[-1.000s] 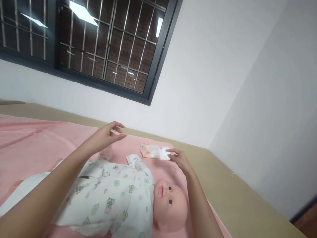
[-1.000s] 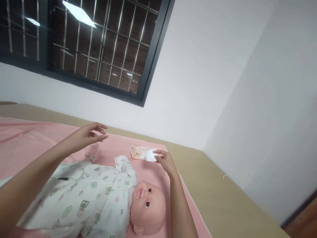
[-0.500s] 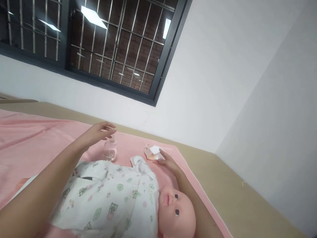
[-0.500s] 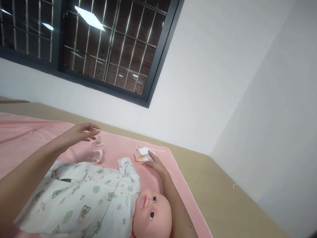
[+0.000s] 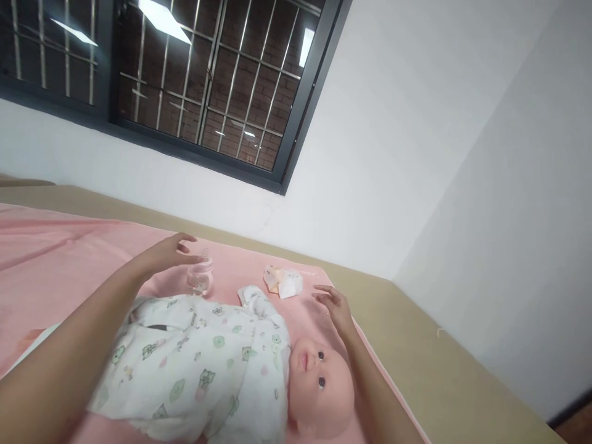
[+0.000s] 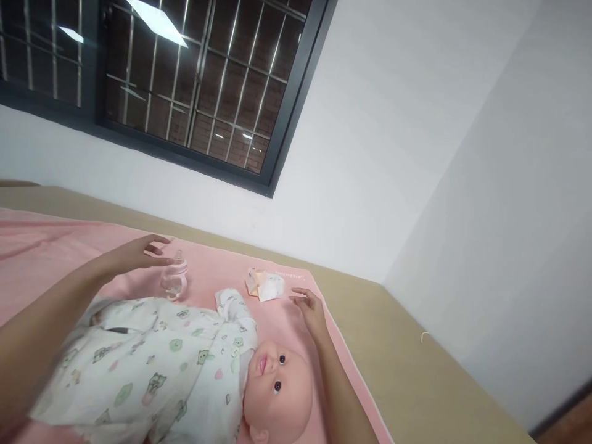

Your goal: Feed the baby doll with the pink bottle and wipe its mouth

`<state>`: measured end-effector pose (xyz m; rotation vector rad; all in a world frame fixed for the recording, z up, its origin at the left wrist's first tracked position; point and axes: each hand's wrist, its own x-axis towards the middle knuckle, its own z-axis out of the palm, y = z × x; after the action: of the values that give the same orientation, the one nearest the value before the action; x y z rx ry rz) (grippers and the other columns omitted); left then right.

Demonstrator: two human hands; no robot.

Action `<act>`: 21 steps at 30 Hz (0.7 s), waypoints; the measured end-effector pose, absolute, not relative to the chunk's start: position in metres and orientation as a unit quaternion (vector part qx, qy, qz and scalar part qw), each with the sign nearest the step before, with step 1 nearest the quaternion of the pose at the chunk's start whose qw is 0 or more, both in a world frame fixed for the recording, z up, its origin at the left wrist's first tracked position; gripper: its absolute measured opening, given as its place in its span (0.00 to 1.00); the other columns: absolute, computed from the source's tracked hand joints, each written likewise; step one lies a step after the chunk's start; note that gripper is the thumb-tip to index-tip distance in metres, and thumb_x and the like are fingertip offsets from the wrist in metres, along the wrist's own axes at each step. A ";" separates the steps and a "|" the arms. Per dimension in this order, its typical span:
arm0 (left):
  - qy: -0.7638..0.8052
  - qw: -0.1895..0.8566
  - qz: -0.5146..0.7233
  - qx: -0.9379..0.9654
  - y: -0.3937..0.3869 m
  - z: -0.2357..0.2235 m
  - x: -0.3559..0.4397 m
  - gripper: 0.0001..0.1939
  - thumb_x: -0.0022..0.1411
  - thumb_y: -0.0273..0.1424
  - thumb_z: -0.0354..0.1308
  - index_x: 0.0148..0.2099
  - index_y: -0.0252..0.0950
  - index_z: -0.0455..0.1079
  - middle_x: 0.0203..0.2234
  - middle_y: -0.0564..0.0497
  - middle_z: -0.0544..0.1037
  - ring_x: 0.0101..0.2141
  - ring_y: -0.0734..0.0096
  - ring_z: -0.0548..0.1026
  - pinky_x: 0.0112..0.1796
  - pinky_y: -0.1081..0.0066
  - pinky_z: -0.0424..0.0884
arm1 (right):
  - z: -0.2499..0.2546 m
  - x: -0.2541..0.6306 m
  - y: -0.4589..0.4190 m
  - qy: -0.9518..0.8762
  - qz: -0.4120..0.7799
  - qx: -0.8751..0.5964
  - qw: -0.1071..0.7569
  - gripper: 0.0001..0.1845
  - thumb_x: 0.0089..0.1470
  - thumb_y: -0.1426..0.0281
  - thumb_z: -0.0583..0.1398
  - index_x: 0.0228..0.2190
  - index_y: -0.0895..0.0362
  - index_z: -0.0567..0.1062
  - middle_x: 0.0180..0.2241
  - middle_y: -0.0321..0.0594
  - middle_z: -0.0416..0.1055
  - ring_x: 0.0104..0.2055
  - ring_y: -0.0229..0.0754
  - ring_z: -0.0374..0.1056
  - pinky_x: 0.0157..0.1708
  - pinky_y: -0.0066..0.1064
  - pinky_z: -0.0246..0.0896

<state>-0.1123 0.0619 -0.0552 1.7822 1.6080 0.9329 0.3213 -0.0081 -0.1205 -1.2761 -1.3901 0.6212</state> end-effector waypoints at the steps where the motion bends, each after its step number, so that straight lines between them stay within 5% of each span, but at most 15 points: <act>1: 0.602 0.272 0.326 0.676 0.063 -0.058 -0.113 0.48 0.36 0.49 0.65 0.59 0.34 0.62 0.47 0.38 0.73 0.47 0.51 0.73 0.48 0.61 0.67 | -0.126 0.327 -0.008 -0.588 0.210 -0.545 0.559 0.15 0.47 0.62 0.59 0.36 0.56 0.76 0.42 0.47 0.75 0.47 0.50 0.71 0.54 0.48 0.62; 6: 0.603 0.244 0.265 0.712 0.073 -0.074 -0.113 0.49 0.32 0.47 0.65 0.59 0.36 0.63 0.36 0.44 0.78 0.40 0.48 0.77 0.42 0.61 0.70 | -0.156 0.346 -0.009 -0.586 0.035 -0.608 0.534 0.18 0.49 0.64 0.54 0.41 0.56 0.74 0.47 0.48 0.71 0.55 0.52 0.63 0.57 0.51 0.56; 12: 0.585 0.251 0.251 0.730 0.078 -0.088 -0.104 0.39 0.33 0.42 0.62 0.52 0.38 0.67 0.35 0.47 0.79 0.38 0.48 0.77 0.38 0.62 0.71 | -0.178 0.342 -0.010 -0.577 0.061 -0.679 0.450 0.27 0.46 0.66 0.55 0.50 0.57 0.67 0.52 0.50 0.64 0.54 0.49 0.64 0.55 0.43 0.61; 21: 0.568 0.253 0.260 0.739 0.073 -0.093 -0.091 0.29 0.34 0.39 0.60 0.44 0.39 0.63 0.36 0.49 0.79 0.41 0.52 0.76 0.39 0.65 0.70 | -0.179 0.340 -0.013 -0.569 0.052 -0.703 0.422 0.31 0.44 0.70 0.56 0.52 0.59 0.64 0.52 0.52 0.63 0.56 0.50 0.64 0.55 0.41 0.62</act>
<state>-0.0907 0.0727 -0.0926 2.0081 1.5441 0.7059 0.3401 -0.0130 -0.1791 -1.7610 -1.4259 0.1301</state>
